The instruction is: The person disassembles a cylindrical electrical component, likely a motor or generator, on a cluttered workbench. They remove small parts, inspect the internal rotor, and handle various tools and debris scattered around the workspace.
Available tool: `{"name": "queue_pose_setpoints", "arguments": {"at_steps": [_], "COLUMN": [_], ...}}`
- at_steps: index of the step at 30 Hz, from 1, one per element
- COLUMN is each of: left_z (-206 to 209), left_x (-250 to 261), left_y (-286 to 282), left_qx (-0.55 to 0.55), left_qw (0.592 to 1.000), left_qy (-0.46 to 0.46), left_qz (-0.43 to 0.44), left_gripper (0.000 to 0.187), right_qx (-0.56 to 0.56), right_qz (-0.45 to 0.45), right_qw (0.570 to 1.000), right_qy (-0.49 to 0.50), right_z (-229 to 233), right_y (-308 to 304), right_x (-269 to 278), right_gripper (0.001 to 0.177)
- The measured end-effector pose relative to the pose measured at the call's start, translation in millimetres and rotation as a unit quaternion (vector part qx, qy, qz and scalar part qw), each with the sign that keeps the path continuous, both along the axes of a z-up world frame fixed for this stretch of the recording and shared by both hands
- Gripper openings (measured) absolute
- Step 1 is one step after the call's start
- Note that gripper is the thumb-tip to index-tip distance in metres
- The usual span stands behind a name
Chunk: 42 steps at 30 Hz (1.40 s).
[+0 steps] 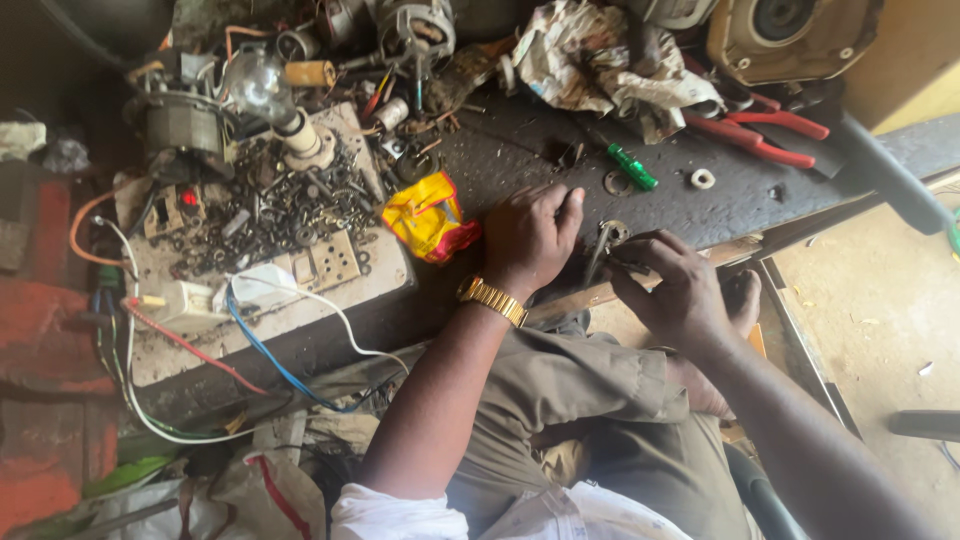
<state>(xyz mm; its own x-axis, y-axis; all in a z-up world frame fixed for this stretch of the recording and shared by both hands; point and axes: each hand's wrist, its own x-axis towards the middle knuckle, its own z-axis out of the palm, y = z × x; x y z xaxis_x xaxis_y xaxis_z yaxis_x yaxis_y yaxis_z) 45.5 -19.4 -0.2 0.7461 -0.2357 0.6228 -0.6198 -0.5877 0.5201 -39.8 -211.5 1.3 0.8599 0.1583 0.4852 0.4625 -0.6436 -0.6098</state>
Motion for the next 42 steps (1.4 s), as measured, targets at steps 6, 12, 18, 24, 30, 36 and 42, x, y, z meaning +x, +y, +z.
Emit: {"name": "queue_pose_setpoints", "arguments": {"at_steps": [6, 12, 18, 24, 30, 36, 42], "left_z": [1.3, 2.9, 4.0, 6.3, 6.3, 2.0, 2.7], "left_x": [-0.9, -2.1, -2.2, -2.8, -4.9, -6.8, -6.6], "left_y": [-0.1, -0.4, -1.0, -0.7, -0.5, -2.8, -0.8], "left_qx": [0.010, 0.016, 0.020, 0.025, 0.005, -0.004, 0.008], "left_qw": [1.000, 1.000, 1.000, 1.000, 1.000, 0.999, 1.000], "left_qy": [0.012, 0.007, 0.008, 0.013, 0.006, 0.020, 0.004], "left_qz": [0.001, 0.001, 0.004, 0.004, 0.008, 0.025, 0.026], "left_gripper": [0.034, 0.034, 0.036, 0.036, 0.035, 0.036, 0.036], "right_qx": [0.013, 0.018, 0.021, 0.030, 0.016, 0.011, 0.003], "right_qz": [0.009, 0.011, 0.002, -0.004, -0.006, 0.021, 0.000], "right_qw": [1.000, 1.000, 1.000, 0.999, 0.999, 1.000, 1.000], "right_qy": [-0.013, -0.022, -0.016, 0.016, 0.030, -0.004, -0.014], "right_z": [-0.9, -4.1, -5.7, -2.9, -1.0, -1.1, -4.0], "right_y": [0.6, 0.1, -0.3, -0.6, -1.5, -0.5, 2.8], "right_x": [-0.5, -0.6, -0.4, 0.9, -1.5, -1.9, -2.4], "right_gripper": [0.021, 0.022, 0.021, 0.020, 0.022, 0.019, 0.019]}}
